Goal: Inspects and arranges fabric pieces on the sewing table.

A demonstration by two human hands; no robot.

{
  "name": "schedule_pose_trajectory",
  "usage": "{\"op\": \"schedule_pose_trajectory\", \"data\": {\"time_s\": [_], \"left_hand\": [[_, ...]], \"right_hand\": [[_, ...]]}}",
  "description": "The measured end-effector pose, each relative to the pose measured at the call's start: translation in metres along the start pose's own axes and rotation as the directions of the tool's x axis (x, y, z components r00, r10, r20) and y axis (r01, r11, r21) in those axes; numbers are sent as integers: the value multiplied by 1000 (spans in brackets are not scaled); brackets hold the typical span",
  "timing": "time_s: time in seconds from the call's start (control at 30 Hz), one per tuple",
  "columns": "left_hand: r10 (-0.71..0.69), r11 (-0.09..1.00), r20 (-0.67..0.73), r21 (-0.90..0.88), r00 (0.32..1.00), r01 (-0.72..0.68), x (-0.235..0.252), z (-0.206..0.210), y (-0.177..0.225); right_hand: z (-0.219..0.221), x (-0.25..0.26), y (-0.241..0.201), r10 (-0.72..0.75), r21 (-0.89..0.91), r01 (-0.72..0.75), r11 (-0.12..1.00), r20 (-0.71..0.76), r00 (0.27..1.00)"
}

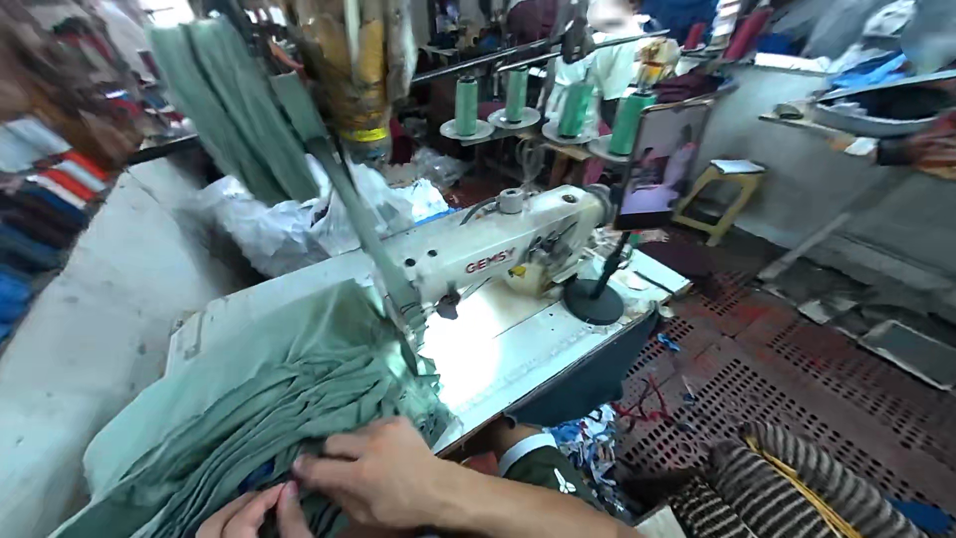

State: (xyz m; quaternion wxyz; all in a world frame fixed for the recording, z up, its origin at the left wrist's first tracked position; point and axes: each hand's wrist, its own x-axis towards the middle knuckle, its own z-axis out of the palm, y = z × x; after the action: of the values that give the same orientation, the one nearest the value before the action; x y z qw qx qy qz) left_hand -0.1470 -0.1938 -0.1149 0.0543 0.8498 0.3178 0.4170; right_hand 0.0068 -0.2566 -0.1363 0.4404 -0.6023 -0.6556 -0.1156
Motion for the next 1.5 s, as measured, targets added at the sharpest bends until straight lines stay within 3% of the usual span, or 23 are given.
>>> {"op": "schedule_pose_trajectory", "data": {"time_s": [0.13,0.27,0.4,0.5,0.6,0.83,1.03,1.13,1.23,1.33,1.4,1.5], "left_hand": [[-8,1000,-2,-9,1000,8,0,-7,-5],[-50,996,60,71,997,46,4,-3,-10],[-148,971,99,205,984,125,13,3,0],[-146,960,102,255,984,116,19,10,5],[-107,978,82,188,991,90,15,7,1],[-74,992,-36,97,997,77,-6,3,1],[-105,994,-86,21,991,108,-16,2,3],[-185,981,-57,-79,981,180,-39,-20,0],[-339,939,-132,4,931,343,-64,-46,-19],[-460,876,-239,37,855,481,-73,-56,-33],[-421,905,-229,-36,878,425,-70,-53,-27],[-332,938,-130,-149,934,312,-61,-40,-9]], "right_hand": [[-7,-8,5,183,43,-179,983,-84,980],[-12,-28,12,281,132,-275,952,-27,959],[-14,-40,6,271,125,-268,955,-5,963],[-15,-44,2,270,122,-268,956,-5,963],[-18,-42,-1,260,97,-258,961,-4,966],[-4,-17,-17,84,-170,-82,982,4,996],[1,-16,-11,0,-152,6,988,36,999],[-3,-19,-10,89,-90,-90,992,-15,996],[-10,-13,-7,159,-67,-161,985,-34,987],[-9,3,-5,162,-78,-155,985,85,983],[-9,17,-1,154,-57,-147,987,136,979],[2,37,15,129,-71,-129,989,-1,992]]}}
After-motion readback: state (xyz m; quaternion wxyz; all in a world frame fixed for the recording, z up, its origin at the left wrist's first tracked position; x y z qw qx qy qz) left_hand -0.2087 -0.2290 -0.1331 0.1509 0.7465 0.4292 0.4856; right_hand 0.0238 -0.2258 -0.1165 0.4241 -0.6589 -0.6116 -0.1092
